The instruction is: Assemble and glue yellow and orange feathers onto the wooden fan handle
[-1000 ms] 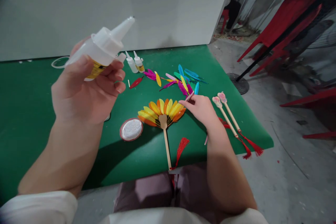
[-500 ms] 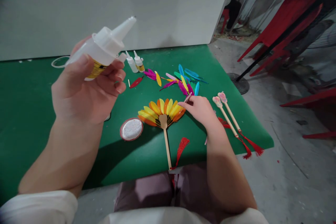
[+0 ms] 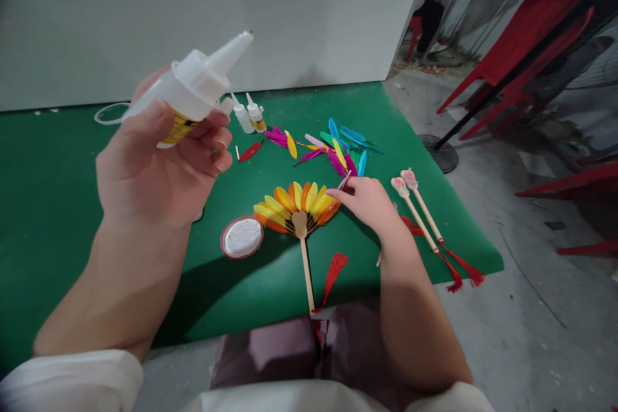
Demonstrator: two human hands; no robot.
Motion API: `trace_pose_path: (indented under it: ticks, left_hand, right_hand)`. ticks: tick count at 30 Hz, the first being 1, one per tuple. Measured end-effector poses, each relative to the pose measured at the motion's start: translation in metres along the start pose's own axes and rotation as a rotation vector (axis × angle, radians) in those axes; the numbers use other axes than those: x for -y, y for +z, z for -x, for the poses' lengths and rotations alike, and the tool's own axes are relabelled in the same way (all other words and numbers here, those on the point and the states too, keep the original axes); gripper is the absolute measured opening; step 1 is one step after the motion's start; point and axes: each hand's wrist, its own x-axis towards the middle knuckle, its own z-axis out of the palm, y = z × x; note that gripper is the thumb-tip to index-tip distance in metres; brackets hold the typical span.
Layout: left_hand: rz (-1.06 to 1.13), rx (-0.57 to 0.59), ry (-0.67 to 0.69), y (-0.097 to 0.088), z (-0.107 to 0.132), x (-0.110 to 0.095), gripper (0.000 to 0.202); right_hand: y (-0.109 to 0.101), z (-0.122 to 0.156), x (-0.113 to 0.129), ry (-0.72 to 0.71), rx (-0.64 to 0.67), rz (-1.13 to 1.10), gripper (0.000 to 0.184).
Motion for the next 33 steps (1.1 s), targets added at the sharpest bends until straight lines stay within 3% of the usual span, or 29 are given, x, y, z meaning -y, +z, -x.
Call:
trace_pose_path:
  ticks: [33]
  left_hand:
    - [-0.003,-0.013,0.021,0.0011,-0.0005,-0.0001,0.024]
  right_hand:
    - [-0.0022,-0.0002,-0.0028,0.017,-0.023,0.024,0.047]
